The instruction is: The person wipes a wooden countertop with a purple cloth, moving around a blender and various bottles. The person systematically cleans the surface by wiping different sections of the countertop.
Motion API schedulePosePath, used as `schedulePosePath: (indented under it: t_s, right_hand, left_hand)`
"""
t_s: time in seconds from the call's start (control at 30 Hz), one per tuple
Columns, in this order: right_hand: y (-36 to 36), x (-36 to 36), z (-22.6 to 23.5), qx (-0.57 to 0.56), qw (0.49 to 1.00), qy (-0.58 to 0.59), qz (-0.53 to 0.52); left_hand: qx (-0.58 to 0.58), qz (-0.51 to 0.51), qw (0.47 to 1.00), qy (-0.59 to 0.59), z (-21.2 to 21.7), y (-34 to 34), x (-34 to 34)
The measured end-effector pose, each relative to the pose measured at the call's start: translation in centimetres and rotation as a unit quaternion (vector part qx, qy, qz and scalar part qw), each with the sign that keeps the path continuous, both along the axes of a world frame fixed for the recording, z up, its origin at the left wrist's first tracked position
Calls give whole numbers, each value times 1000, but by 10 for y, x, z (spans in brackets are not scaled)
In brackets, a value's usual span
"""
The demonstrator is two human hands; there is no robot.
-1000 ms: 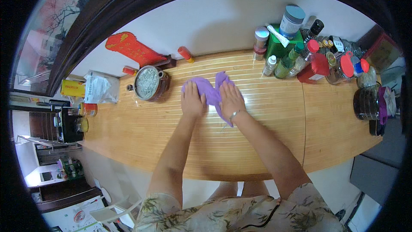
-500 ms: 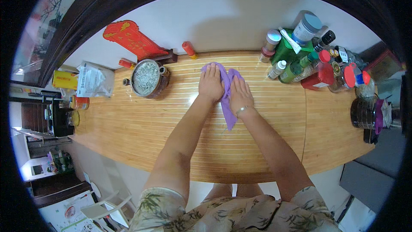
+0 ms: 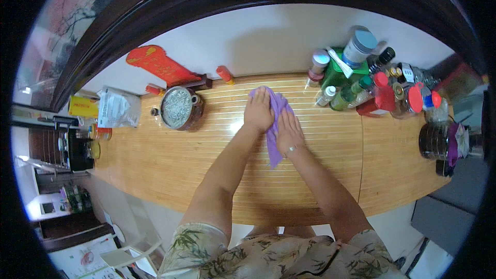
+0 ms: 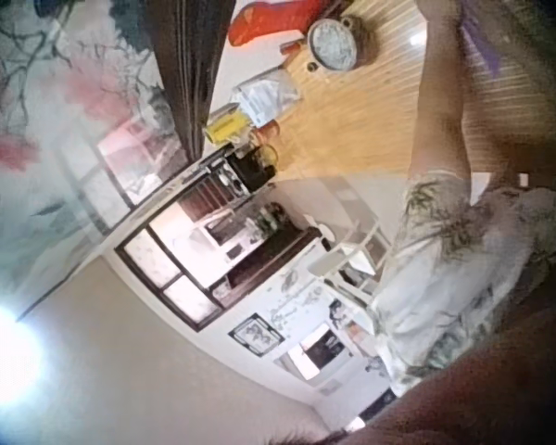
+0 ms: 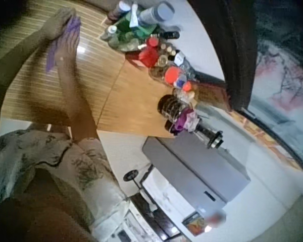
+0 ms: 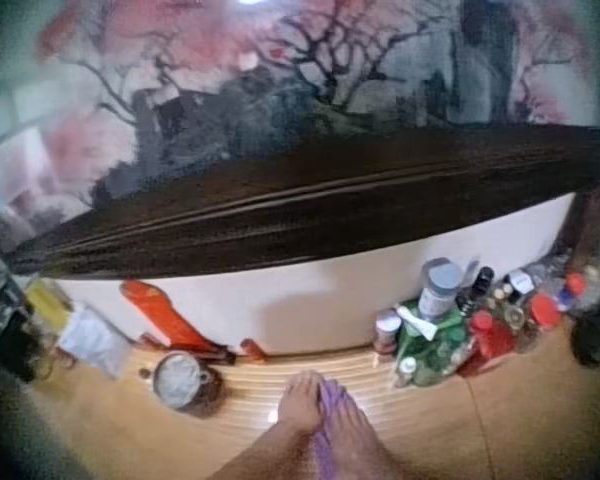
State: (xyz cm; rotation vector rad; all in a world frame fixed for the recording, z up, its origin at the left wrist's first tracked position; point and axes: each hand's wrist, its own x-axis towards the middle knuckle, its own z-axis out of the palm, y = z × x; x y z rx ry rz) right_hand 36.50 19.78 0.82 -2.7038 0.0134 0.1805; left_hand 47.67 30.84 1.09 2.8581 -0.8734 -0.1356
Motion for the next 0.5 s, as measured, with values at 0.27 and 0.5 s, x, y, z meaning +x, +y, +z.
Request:
schedulePosePath:
  t_s: [0.27,0.5]
  right_hand:
    - [-23,-102,-4,11,1000,9,19]
    - [-10,-26,5,-14,999,20,28]
  left_hand:
    - [-13,-16,998,51,17,51,-115]
    - [4,-3,1000,18,6,10,-28]
